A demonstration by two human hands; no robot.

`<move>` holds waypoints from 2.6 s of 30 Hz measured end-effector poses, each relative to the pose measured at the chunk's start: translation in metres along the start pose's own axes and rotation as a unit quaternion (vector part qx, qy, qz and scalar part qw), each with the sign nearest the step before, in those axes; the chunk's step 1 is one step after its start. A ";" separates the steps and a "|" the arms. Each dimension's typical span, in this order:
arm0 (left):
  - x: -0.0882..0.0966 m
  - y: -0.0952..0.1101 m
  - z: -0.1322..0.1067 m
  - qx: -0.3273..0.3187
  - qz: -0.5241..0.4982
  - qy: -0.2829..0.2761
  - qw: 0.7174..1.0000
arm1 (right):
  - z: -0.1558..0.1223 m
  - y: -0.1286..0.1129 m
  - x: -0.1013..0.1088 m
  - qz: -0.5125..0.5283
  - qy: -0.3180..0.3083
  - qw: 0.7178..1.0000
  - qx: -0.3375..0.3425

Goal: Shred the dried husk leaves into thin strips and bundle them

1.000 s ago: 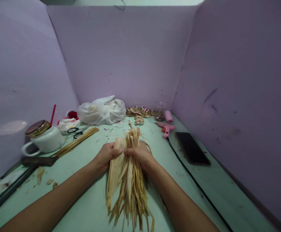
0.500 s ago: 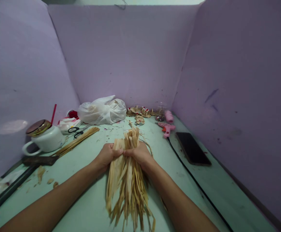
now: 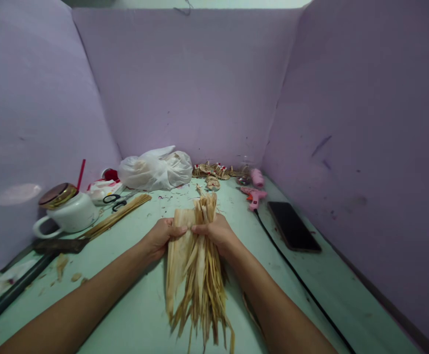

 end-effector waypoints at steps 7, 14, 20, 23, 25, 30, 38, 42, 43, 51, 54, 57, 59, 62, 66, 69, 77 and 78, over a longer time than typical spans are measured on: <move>0.008 0.003 0.003 -0.001 -0.012 0.010 1.000 | 0.001 -0.006 0.006 0.003 0.013 1.000 -0.013; 0.022 0.015 0.002 -0.015 -0.010 0.045 0.999 | 0.001 -0.025 0.035 0.071 0.004 0.995 -0.066; 0.026 0.017 0.002 -0.014 -0.007 0.064 0.998 | -0.006 -0.062 0.063 0.222 -0.058 0.973 0.020; 0.024 0.016 0.002 -0.013 0.003 0.056 0.998 | -0.005 -0.068 0.069 0.261 -0.061 0.962 0.055; 0.022 0.015 0.002 -0.009 0.020 0.051 0.998 | -0.003 -0.062 0.062 0.251 -0.057 0.966 0.033; 0.014 0.009 -0.001 -0.013 0.059 0.029 0.998 | 0.002 -0.021 0.030 0.109 -0.021 0.991 -0.069; -0.002 0.008 -0.009 -0.055 0.091 0.008 0.994 | -0.003 0.011 -0.017 0.069 -0.061 0.995 -0.048; -0.001 0.007 -0.008 -0.041 0.069 0.011 0.997 | -0.006 0.007 -0.017 0.070 -0.036 0.996 -0.045; 0.000 0.006 -0.007 -0.029 0.058 0.011 0.998 | -0.006 0.006 -0.016 0.068 -0.022 0.996 -0.046; 0.005 0.005 -0.005 -0.016 0.057 0.039 0.997 | -0.005 0.005 -0.017 0.062 -0.037 0.997 -0.030; 0.004 0.005 -0.007 -0.021 0.071 0.053 0.996 | -0.003 0.007 -0.015 0.041 -0.038 0.998 -0.015; 0.005 0.005 -0.007 -0.025 0.080 0.068 0.994 | -0.002 0.007 -0.015 0.027 -0.041 0.999 -0.002; 0.006 0.005 -0.007 -0.025 0.080 0.067 0.994 | -0.002 0.008 -0.015 0.022 -0.040 0.999 0.003; 0.004 0.002 -0.004 -0.017 0.074 0.040 0.996 | -0.002 0.008 -0.014 0.015 -0.035 0.999 0.005; 0.000 -0.003 -0.002 -0.004 0.058 0.001 0.998 | -0.002 0.005 -0.013 0.000 -0.029 0.999 0.014; -0.004 -0.005 -0.003 0.011 0.034 -0.026 0.999 | -0.004 0.003 -0.016 0.021 -0.035 0.999 0.017; -0.008 -0.002 -0.005 0.042 -0.029 -0.096 0.994 | -0.008 -0.001 -0.020 0.088 -0.045 0.995 -0.033; -0.006 0.000 -0.005 0.036 -0.021 -0.097 0.994 | -0.008 -0.002 -0.019 0.091 -0.045 0.994 -0.037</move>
Point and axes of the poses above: each hand's wrist, its own z-axis towards the middle knuckle, its own x-axis out of the back of the hand, y = z × x, the point moved 7 cm from there along z, towards the middle knuckle, and after that the axes turned 14 degrees about x, right-handed, at the moved point
